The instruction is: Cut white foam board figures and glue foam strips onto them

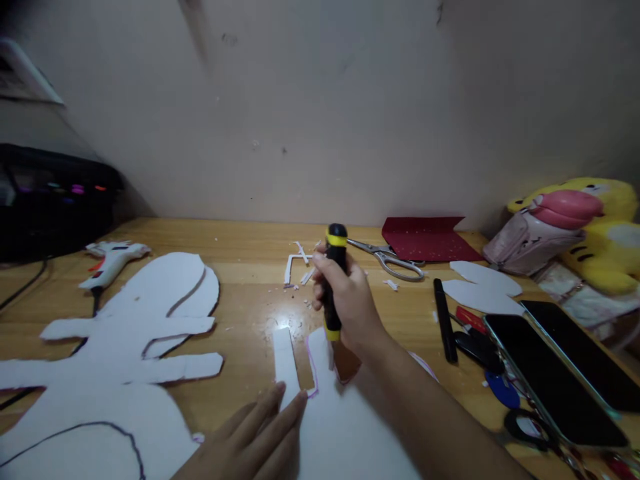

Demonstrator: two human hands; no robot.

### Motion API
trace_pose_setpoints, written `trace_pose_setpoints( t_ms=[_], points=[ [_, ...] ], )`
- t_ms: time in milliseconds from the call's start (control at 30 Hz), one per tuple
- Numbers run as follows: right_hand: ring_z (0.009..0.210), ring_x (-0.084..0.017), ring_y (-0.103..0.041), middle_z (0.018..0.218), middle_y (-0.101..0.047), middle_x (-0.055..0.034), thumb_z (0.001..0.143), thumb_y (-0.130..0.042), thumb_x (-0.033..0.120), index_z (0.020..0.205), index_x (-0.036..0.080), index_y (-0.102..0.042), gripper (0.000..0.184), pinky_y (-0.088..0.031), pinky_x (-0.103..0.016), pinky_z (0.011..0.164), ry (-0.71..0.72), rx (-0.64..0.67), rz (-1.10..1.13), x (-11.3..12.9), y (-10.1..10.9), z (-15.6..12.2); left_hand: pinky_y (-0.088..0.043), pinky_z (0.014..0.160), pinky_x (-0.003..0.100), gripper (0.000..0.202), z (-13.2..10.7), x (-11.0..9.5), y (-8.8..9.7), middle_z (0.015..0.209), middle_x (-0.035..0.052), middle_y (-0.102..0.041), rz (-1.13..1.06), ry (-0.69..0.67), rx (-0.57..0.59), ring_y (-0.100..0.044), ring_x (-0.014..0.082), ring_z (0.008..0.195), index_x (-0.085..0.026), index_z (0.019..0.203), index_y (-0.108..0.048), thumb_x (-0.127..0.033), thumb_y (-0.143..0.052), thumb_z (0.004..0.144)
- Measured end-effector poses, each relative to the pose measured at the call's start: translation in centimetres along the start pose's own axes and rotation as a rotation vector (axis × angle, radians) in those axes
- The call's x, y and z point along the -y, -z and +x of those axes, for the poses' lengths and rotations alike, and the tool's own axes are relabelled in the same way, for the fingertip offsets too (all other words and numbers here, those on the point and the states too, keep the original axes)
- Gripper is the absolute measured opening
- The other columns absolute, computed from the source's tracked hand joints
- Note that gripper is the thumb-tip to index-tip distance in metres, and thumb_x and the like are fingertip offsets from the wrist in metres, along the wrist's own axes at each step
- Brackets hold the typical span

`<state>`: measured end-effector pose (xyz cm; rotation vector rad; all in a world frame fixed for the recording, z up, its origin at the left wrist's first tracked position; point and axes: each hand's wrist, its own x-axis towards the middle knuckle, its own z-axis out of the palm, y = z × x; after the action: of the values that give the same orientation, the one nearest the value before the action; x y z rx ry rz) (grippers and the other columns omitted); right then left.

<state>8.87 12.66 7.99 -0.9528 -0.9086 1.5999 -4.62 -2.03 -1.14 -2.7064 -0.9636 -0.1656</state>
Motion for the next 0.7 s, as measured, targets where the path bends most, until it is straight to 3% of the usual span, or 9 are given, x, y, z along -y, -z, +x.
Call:
trace_pose_setpoints(
  t_ms=[133,267,400,567,700],
  points=[
    [0.032,-0.007,-0.038,0.047,-0.047,0.0104,0.074,-0.068,0.047,0.08,0.022,-0.053,0.03,-0.03,-0.016,0.029,-0.142,0.079,-0.194,-1.6,-1.1,0.5,-0.055,0.081,0.037,0.028,-0.2,0.2,0.2,0.136,0.0114,-0.062,-0.029,-0.015,0.084,-0.068,0.0315,0.109,-0.016,0.123,-0.066,-0.028,-0.05,0.103],
    [0.029,-0.006,-0.035,0.043,-0.041,0.0122,0.081,-0.065,0.042,0.07,0.024,-0.044,0.03,-0.028,-0.016,0.027,-0.091,0.056,-0.341,-3.8,-1.5,0.8,-0.056,0.08,0.039,0.027,-0.7,-0.9,-2.2,0.137,0.0113,-0.061,-0.013,0.037,0.013,-0.068,0.0334,0.109,-0.019,0.121,-0.067,-0.031,-0.051,0.102],
    [0.029,-0.006,-0.033,0.043,-0.041,0.0123,0.087,-0.057,0.032,0.071,0.023,-0.044,0.022,-0.028,-0.017,0.027,-0.108,0.019,-0.41,-4.2,-1.5,1.0,-0.056,0.079,0.04,0.025,-1.0,-1.7,-3.9,0.138,0.0123,-0.06,0.018,0.06,-0.017,-0.068,0.0343,0.109,-0.019,0.121,-0.066,-0.03,-0.055,0.101],
    [0.03,-0.007,-0.033,0.041,-0.039,0.0118,0.09,-0.055,0.03,0.072,0.023,-0.046,0.021,-0.028,-0.017,0.028,-0.109,0.006,-0.484,-4.6,-1.2,1.3,-0.055,0.082,0.034,0.025,-0.9,-0.5,-1.4,0.136,0.0087,-0.062,0.053,0.018,-0.03,-0.068,0.0287,0.108,-0.017,0.12,-0.066,-0.029,-0.055,0.101],
    [0.03,-0.008,-0.034,0.041,-0.038,0.0125,0.091,-0.052,0.026,0.074,0.024,-0.045,0.019,-0.029,-0.018,0.028,-0.129,0.008,-0.496,-4.8,-1.0,1.5,-0.054,0.08,0.031,0.02,-0.7,0.1,-0.1,0.128,0.0021,-0.068,0.055,0.08,-0.165,-0.07,0.0246,0.103,-0.02,0.112,-0.068,-0.03,-0.053,0.102]
  ],
)
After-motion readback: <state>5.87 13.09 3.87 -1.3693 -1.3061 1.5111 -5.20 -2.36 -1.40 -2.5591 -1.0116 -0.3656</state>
